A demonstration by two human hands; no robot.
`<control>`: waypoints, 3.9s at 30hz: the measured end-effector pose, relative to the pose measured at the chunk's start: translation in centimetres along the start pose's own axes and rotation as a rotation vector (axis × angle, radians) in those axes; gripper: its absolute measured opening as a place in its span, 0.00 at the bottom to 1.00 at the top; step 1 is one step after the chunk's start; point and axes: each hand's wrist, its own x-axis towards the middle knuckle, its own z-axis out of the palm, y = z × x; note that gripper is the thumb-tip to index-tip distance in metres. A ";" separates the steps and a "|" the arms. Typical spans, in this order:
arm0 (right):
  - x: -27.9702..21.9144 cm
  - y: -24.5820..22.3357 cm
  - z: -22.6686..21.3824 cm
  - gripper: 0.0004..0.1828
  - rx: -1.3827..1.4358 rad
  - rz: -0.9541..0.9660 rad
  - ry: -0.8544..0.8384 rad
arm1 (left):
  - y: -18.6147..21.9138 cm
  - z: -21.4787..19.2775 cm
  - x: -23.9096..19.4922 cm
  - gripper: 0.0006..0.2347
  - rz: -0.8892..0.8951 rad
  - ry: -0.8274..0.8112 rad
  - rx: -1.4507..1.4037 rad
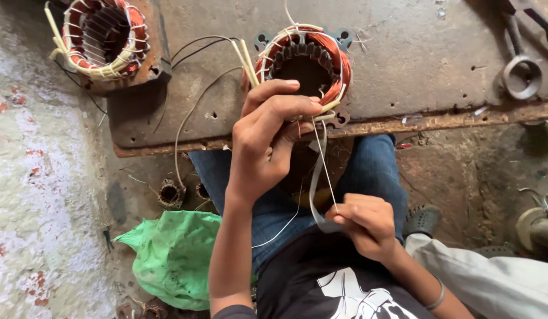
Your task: The person ties strings around the copper windings of a motor stator by hand and using a thin metal hook tool to secure them.
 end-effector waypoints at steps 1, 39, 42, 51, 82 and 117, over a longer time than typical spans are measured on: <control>-0.6 -0.3 -0.1 0.03 -0.002 0.004 0.004 | -0.1 0.2 -0.1 0.11 0.003 0.020 0.006; -6.7 -4.0 -2.5 0.20 -0.545 0.320 -0.460 | -1.1 5.4 -0.5 0.09 0.137 0.404 0.152; -1.6 -3.4 -4.0 0.37 -0.811 0.276 -0.054 | -0.9 4.6 -1.2 0.09 0.066 0.324 0.099; 4.2 -0.4 -1.4 0.16 0.512 0.607 0.017 | -0.5 3.1 -0.6 0.07 0.109 0.279 0.071; 10.7 -5.7 0.6 0.17 0.151 -0.145 0.129 | -1.4 2.9 -0.8 0.12 -0.180 0.226 -0.364; -4.3 3.8 1.0 0.20 -0.214 0.632 0.219 | -3.0 -3.3 -9.2 0.14 -0.004 0.405 0.656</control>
